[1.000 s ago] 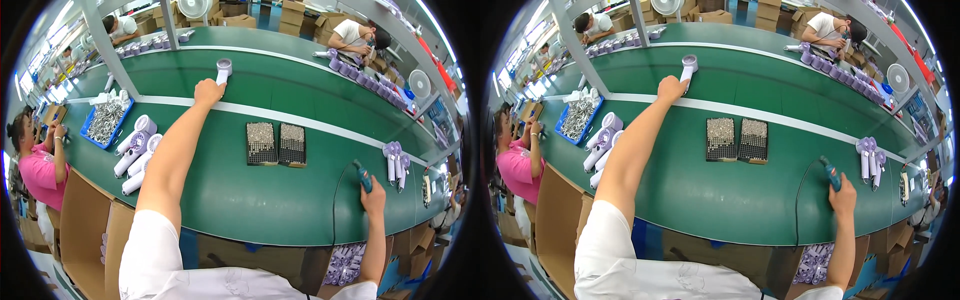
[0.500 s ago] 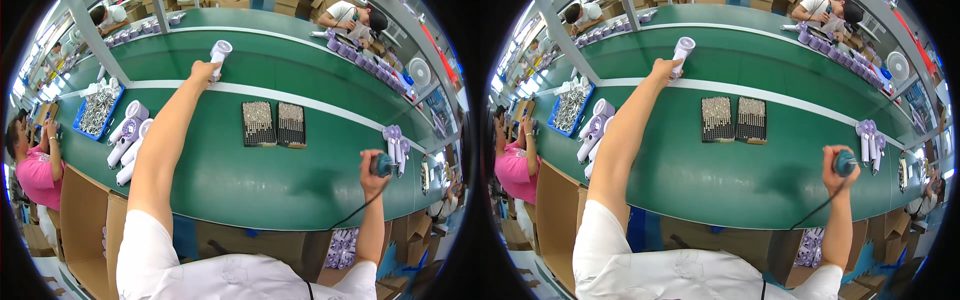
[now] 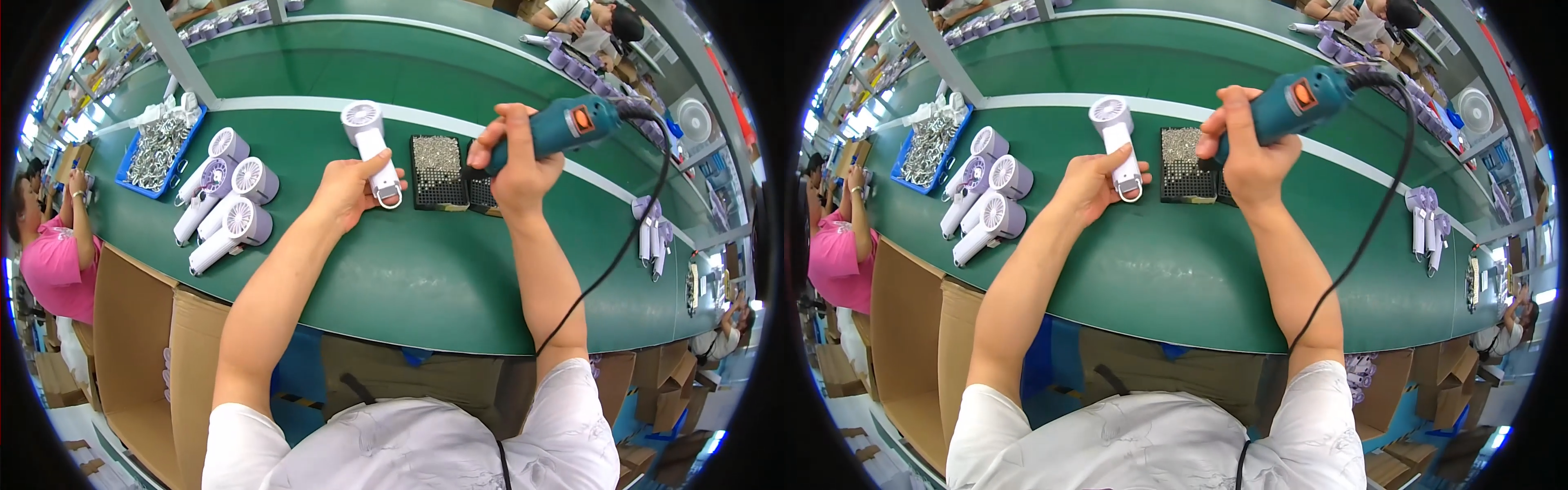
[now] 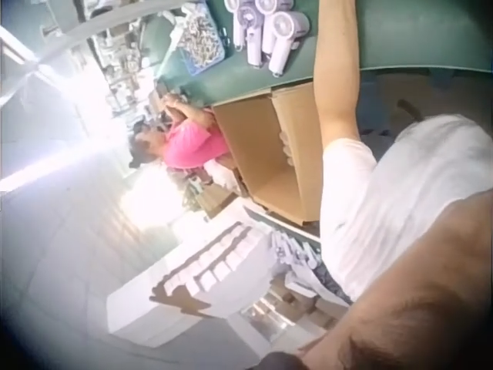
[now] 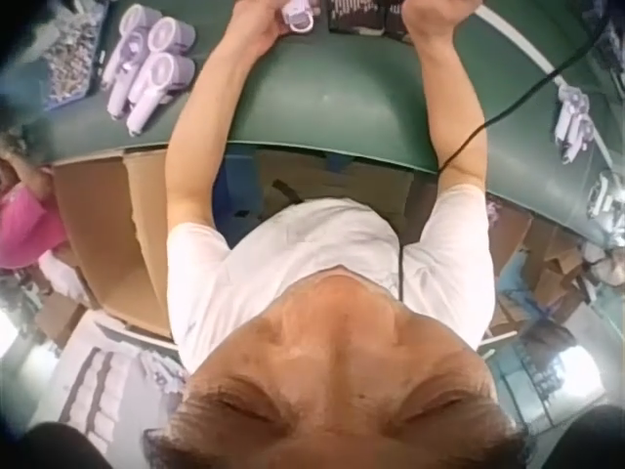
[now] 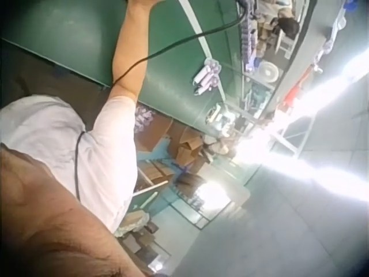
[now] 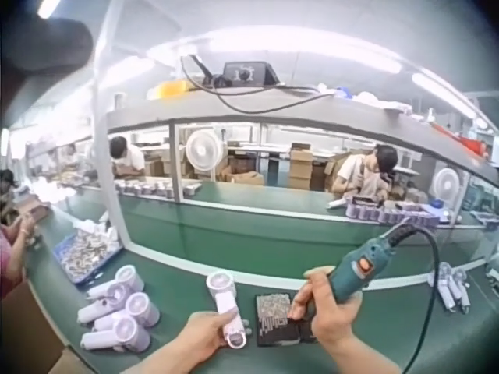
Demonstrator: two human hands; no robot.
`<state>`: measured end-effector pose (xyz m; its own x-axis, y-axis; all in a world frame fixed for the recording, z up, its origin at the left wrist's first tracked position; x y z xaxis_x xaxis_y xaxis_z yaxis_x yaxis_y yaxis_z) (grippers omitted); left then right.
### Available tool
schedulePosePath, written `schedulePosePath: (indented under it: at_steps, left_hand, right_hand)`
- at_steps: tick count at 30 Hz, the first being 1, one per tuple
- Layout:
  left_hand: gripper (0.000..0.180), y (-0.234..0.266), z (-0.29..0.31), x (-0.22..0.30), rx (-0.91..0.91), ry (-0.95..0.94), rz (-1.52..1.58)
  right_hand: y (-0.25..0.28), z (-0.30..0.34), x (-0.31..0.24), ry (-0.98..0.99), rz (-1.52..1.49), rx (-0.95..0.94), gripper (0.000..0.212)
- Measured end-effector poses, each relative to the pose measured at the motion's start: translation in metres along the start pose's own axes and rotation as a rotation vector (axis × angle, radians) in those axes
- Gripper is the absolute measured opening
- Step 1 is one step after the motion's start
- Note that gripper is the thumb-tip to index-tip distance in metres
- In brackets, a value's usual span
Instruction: The person assembles handheld fans by positioning components and fastening screws with an electric screwdriver, then places the assembled fans onto the conveyor belt.
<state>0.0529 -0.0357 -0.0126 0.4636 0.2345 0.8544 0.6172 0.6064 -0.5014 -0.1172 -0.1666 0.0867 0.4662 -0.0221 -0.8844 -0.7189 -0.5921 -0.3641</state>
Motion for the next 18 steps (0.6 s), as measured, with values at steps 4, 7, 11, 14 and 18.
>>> schedulePosePath:
  at_steps: [4,7,11,14,18]
  left_hand:
    - [0.049,0.014,0.001,-0.004,-0.122,0.103,-0.187]
    - [0.043,0.013,0.001,-0.006,-0.156,0.02,-0.21]
    - [0.041,0.008,-0.001,-0.012,-0.191,0.028,-0.265]
    - [0.041,0.009,-0.001,-0.013,-0.129,0.019,-0.249]
    - [0.042,0.008,0.001,-0.012,-0.125,-0.001,-0.272]
  right_hand:
    - [-0.012,-0.005,0.028,-0.053,0.025,-0.033,0.017]
    - [-0.017,-0.008,0.039,-0.059,0.091,-0.028,0.021]
    - [-0.015,-0.012,0.044,-0.075,0.152,-0.018,0.023]
    - [-0.016,-0.012,0.045,-0.073,0.135,-0.033,0.022]
    - [-0.016,-0.01,0.045,-0.073,0.094,-0.053,0.021]
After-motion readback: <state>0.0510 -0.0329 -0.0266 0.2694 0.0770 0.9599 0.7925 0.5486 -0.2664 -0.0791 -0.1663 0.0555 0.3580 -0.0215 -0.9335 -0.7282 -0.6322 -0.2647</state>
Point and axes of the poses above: each hand's wrist, its own z-axis away from the middle knuckle, its own y-axis out of the back of the hand, x = y × z, the point moved 4 cm from there along -z, towards the middle knuckle, and after that the axes turned 15 degrees about -y, right-handed, at the moved point
